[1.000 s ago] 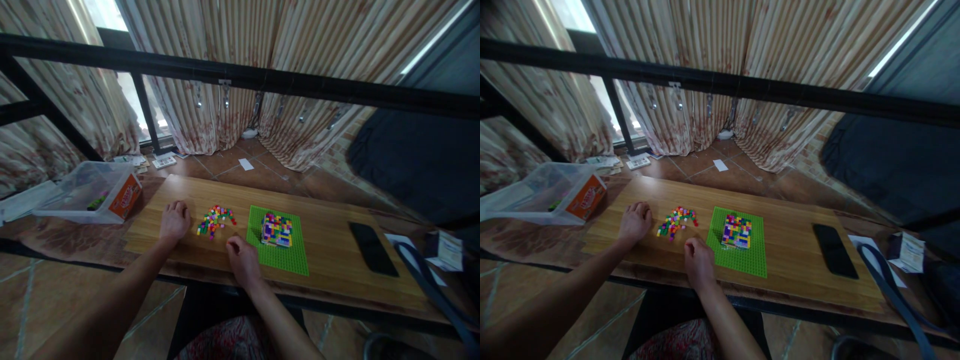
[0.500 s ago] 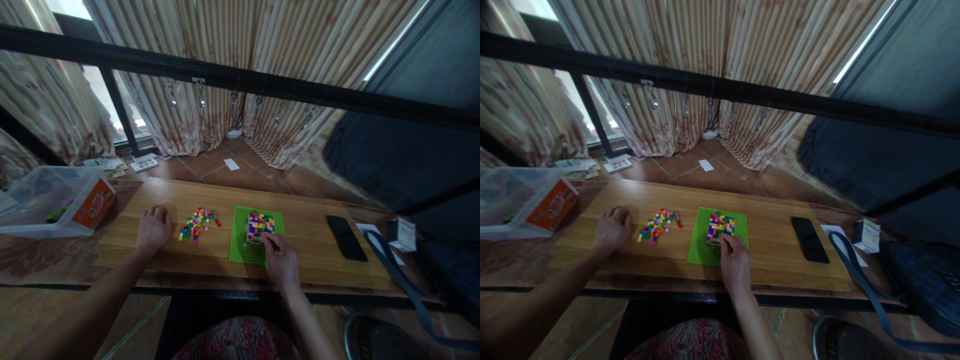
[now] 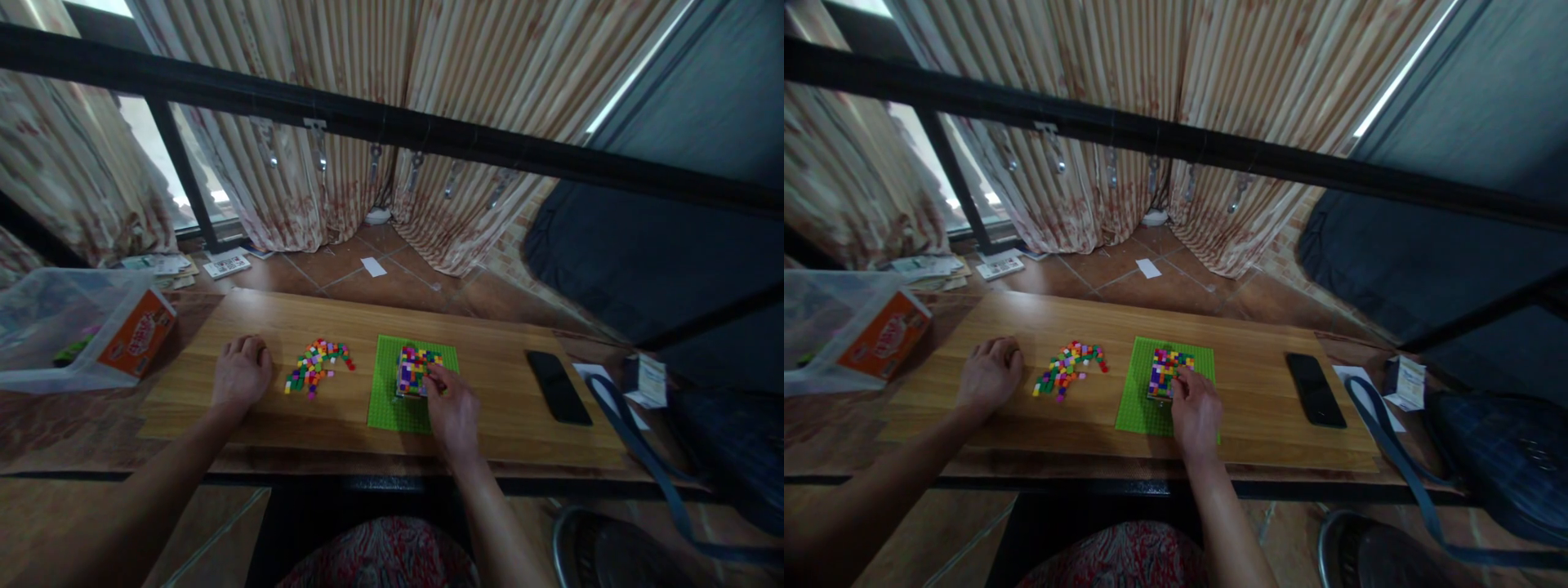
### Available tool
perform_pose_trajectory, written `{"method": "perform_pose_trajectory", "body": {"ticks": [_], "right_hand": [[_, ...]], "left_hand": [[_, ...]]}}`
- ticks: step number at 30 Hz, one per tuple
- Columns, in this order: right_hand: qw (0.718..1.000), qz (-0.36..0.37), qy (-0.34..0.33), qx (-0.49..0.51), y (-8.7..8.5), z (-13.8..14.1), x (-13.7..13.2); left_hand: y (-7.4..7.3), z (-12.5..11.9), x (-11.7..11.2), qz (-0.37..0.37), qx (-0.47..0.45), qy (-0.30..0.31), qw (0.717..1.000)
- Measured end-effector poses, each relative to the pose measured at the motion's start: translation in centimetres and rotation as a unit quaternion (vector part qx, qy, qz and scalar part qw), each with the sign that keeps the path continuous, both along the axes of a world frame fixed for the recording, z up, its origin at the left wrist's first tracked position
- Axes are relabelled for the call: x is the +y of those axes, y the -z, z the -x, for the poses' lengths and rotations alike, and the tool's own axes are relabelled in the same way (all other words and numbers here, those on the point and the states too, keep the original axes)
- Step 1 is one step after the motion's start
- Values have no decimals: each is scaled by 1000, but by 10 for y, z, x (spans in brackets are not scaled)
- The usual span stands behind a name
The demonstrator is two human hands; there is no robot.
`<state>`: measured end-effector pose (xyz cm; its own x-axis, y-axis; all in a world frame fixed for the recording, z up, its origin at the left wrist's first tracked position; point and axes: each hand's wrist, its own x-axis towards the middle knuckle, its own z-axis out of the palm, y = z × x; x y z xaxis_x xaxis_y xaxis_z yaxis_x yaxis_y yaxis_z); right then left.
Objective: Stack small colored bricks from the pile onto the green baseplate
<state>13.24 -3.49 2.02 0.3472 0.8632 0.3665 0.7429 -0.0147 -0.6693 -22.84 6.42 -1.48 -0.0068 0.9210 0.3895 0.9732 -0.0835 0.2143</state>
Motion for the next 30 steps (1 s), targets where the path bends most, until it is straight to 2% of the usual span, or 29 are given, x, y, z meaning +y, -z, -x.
{"method": "perform_pose_trajectory", "body": {"ticks": [8, 21, 30], "right_hand": [[997, -8, 24, 77, -2, -4, -5], [991, -3, 61, 122, -4, -2, 4], [988, 7, 63, 139, -8, -1, 6]], "left_hand": [[0, 1, 0, 3, 0, 0, 1000], [-2, -1, 0, 7, -6, -1, 1000], [0, -1, 0, 9, -4, -6, 1000]]}}
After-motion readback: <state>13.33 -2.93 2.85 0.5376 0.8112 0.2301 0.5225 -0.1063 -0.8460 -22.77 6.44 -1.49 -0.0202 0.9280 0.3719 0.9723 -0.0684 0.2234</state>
